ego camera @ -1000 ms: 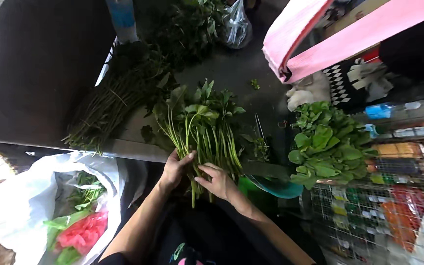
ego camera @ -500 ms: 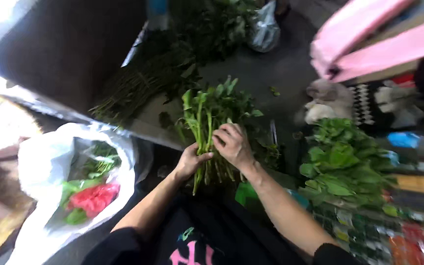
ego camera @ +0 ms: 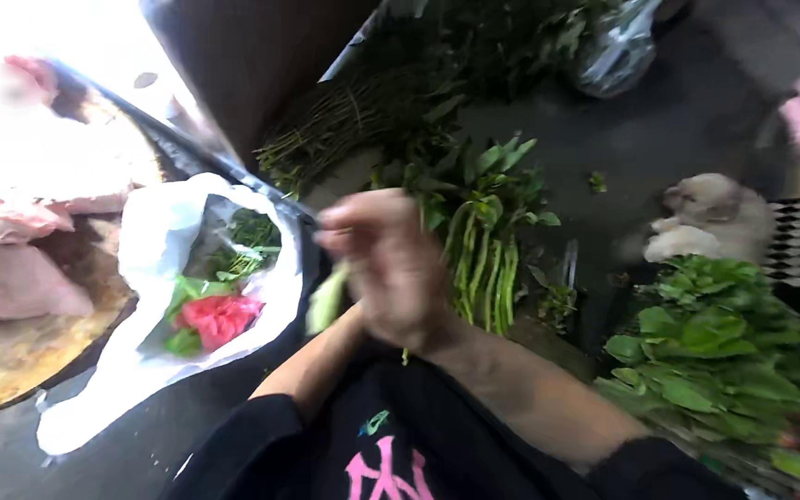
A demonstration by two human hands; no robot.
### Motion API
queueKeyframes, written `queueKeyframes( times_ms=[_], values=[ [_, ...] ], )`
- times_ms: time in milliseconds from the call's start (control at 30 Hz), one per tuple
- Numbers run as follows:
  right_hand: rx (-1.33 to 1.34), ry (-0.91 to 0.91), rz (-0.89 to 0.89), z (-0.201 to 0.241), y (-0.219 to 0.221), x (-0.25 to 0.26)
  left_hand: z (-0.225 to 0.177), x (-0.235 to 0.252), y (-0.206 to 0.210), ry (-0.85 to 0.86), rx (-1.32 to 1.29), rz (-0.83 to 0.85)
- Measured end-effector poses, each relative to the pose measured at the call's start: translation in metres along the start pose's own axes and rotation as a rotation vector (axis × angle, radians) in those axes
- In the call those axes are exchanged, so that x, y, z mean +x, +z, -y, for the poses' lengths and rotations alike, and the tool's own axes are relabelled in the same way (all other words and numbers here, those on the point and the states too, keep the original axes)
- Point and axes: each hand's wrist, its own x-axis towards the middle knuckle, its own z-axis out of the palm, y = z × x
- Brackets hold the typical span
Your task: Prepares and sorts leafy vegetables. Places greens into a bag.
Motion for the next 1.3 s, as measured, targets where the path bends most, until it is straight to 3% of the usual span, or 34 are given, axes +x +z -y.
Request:
queueKeyframes(
  times_ms=[33, 100, 200, 233, 300, 400, 500, 567, 700, 833, 1100, 1300],
  values=[
    [-0.012, 0.019, 0.04, 0.002, 0.014, 0.006, -0.018, -0.01, 0.005, -0.091, -0.014, 0.031],
    [-0.087, 0.089, 0.105, -0.001, 0.021, 0.013, -0.005, -0.005, 0.003, 0.029, -0.153, 0.199],
    [-0.257, 0.106, 0.062, -0.019, -0.013, -0.008, -0.03, -0.019, 0.021, -0.064, -0.204, 0.147],
    [-0.323, 0.157, 0.015, -0.031, -0.031, -0.026, -0.019, -0.015, 0.016, 0.031, -0.217, 0.223],
    [-0.365, 0.385, -0.149, -0.062, -0.071, -0.076, 0.005, -0.004, 0.005, 0.244, -0.207, 0.413],
    [-0.236, 0.726, -0.342, -0.088, -0.122, -0.137, 0.002, -0.001, 0.012, 0.182, -0.255, 0.532],
    [-0.194, 0.808, -0.164, -0.076, -0.146, -0.165, -0.008, -0.005, 0.028, 0.152, -0.252, 0.615],
    [-0.278, 0.815, -0.127, -0.062, -0.151, -0.177, -0.01, -0.005, 0.036, 0.177, -0.246, 0.726],
    [-0.398, 0.702, -0.258, -0.046, -0.162, -0.192, -0.02, -0.005, 0.054, 0.272, -0.189, 0.953],
    [-0.4, 0.612, -0.366, -0.037, -0.168, -0.212, -0.021, -0.006, 0.07, 0.262, -0.151, 1.116],
    [-0.489, 0.619, -0.469, -0.038, -0.168, -0.252, -0.002, -0.007, 0.069, 0.257, -0.079, 1.07],
    [-0.395, 0.711, -0.431, -0.048, -0.155, -0.241, 0.003, -0.009, 0.064, 0.188, 0.097, 0.792]
  ],
)
